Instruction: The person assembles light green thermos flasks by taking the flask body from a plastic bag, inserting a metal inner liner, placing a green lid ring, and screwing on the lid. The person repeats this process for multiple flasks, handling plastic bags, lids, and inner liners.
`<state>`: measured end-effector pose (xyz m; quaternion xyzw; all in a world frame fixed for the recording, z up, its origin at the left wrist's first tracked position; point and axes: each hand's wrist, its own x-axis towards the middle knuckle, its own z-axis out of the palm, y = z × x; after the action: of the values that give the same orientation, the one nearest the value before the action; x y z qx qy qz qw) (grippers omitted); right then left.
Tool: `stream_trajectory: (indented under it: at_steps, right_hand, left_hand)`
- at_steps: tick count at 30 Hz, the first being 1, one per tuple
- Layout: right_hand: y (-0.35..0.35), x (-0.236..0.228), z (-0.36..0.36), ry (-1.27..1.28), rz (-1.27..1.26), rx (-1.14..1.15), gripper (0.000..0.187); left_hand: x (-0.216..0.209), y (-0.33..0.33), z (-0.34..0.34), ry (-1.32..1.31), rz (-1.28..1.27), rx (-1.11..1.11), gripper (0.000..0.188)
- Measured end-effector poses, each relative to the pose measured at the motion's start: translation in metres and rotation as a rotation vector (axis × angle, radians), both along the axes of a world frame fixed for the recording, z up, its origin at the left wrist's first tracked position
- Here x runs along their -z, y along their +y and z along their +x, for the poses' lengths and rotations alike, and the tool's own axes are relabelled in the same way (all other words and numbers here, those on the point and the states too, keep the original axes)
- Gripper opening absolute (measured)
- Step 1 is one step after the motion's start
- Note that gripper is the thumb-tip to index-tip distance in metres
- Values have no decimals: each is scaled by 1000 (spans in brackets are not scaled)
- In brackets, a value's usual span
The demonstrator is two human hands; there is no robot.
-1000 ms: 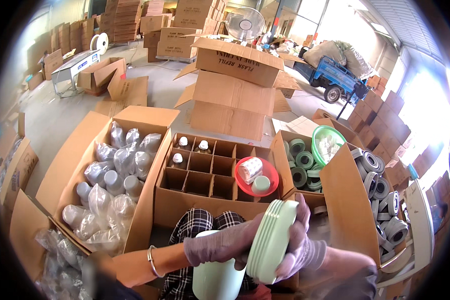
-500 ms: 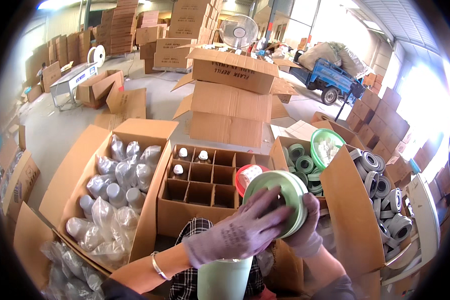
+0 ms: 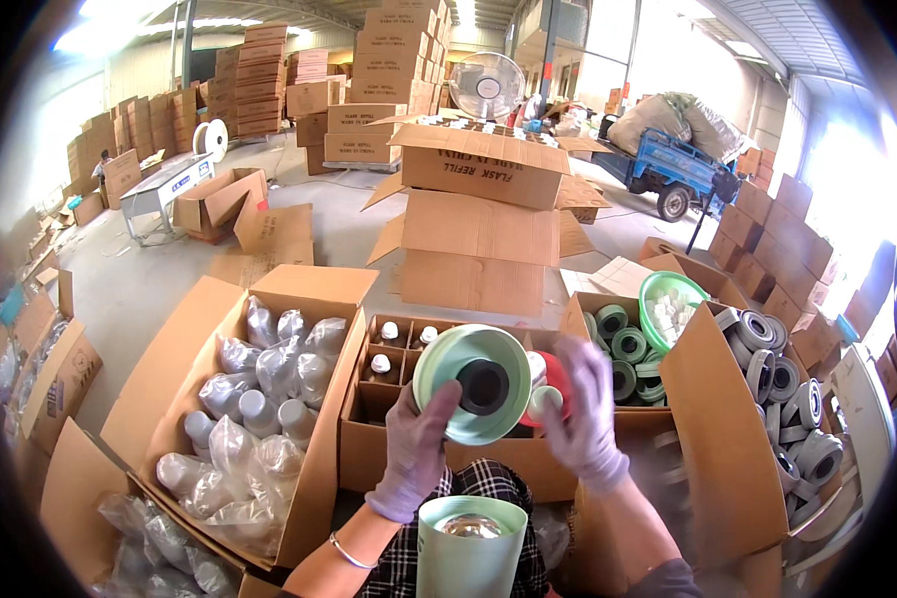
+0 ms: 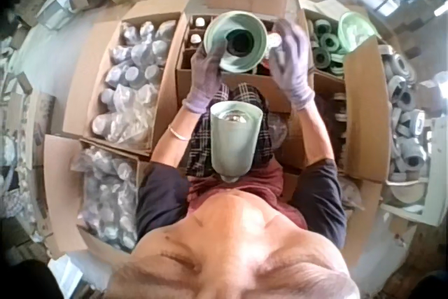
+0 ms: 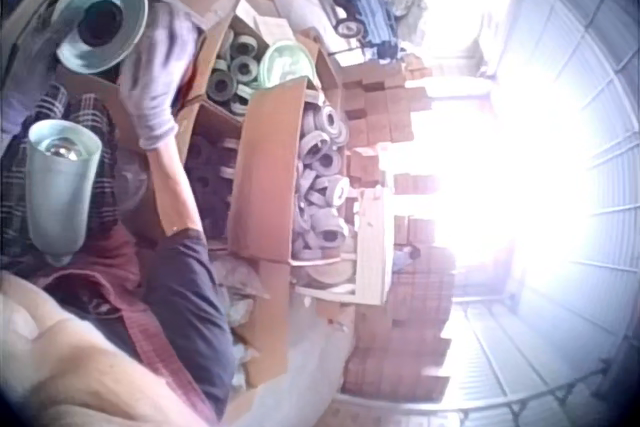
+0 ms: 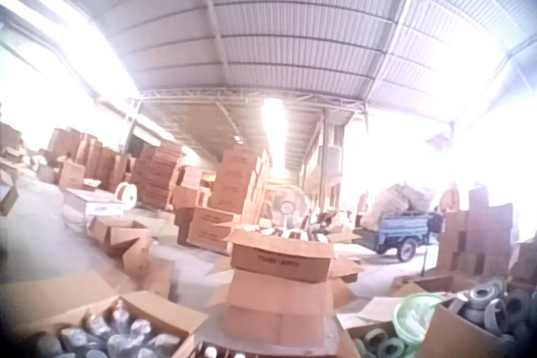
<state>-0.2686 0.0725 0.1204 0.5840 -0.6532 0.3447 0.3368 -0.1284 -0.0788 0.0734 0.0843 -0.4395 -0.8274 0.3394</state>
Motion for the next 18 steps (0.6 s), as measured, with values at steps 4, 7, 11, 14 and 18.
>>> stream_trajectory:
  at_steps: [4,7,11,14,18]
  right_hand:
    - [-7,15,38,-643,244,-214,71]
    - [0,12,41,-801,287,-241,79]
    - [-26,8,40,-263,132,-135,78]
    - [-18,4,45,-1343,219,-392,50]
    - [7,39,25,-1230,109,-251,36]
  left_hand:
    - [-13,5,2,21,-17,-247,35]
    - [-13,-6,13,-143,-232,-296,32]
    - [-4,9,7,-33,-162,-294,34]
    - [-7,-6,19,-60,-79,-364,38]
    - [20,-26,49,-235,-508,-128,58]
